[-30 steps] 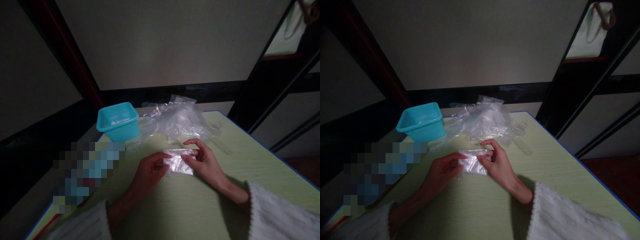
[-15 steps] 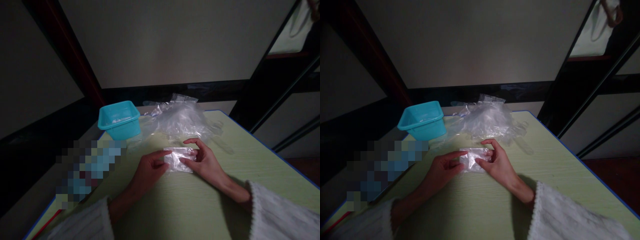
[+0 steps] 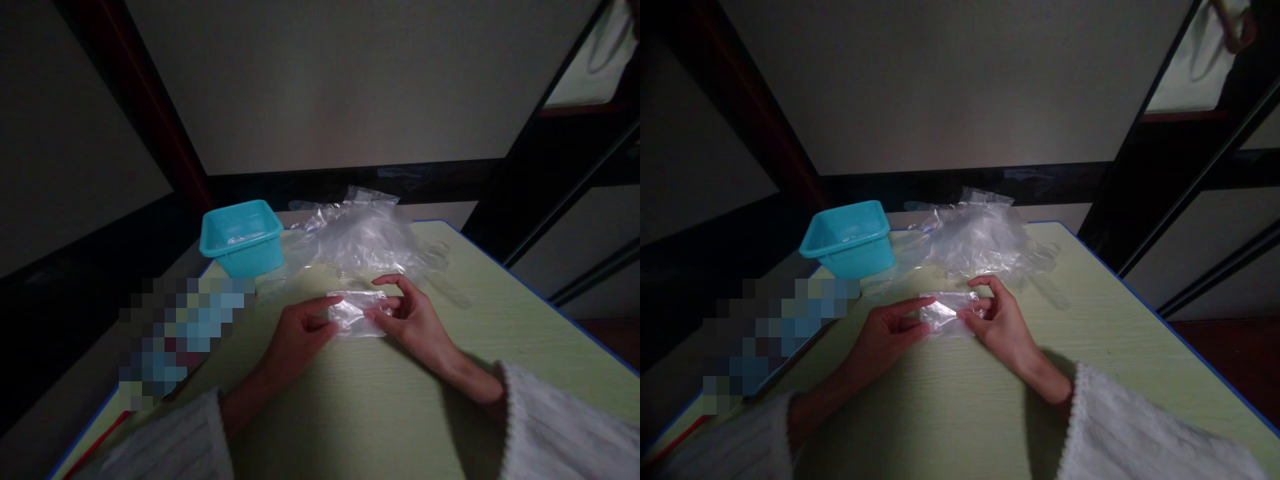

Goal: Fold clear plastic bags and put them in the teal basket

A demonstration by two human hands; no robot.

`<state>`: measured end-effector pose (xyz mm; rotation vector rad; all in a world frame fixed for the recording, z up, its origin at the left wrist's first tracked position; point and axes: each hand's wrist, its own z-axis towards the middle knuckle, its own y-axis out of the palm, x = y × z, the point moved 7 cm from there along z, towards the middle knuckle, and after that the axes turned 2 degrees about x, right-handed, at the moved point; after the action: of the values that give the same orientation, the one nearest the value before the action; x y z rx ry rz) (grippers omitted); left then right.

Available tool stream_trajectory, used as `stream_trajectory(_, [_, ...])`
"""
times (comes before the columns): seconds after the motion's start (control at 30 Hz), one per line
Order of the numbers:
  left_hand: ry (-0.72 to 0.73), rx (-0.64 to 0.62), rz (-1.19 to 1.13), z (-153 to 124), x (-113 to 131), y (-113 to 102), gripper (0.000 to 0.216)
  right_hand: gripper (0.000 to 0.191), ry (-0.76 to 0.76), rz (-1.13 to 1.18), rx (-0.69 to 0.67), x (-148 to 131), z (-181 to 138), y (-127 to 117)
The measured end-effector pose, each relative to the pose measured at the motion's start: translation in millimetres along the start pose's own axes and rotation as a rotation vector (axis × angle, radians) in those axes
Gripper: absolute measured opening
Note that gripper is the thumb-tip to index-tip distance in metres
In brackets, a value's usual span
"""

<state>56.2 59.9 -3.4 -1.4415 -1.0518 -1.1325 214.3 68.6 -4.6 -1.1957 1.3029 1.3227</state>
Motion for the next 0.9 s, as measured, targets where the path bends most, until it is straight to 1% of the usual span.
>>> stream_trajectory(0.23, [0.048, -0.004, 0.007, 1, 2, -2, 0.055, 0.057, -0.004, 0.005, 0.011, -1, 0, -2])
stream_trajectory(0.47, [0.204, 0.056, 0.031, 1, 12, -8, 0.042, 0.056, -0.019, 0.023, 0.002, -2, 2, -2])
stream_trajectory(0.6, [0.279, 0.087, 0.076, -1, 19, -10, 0.039, 0.054, -0.038, 0.026, 0.008, -2, 2, -3])
stream_trajectory(0.7, [0.316, 0.111, 0.093, -1, 22, -14, 0.039, 0.044, -0.104, 0.003, 0.028, -6, 4, -5])
stream_trajectory(0.83, [0.378, 0.2, 0.125, -1, 26, -26, 0.039, 0.027, -0.309, -0.136, 0.101, -17, 8, -8])
stream_trajectory(0.9, [0.421, 0.255, 0.137, -1, 31, -33, 0.038, 0.021, -0.37, -0.191, 0.121, -19, 12, -5])
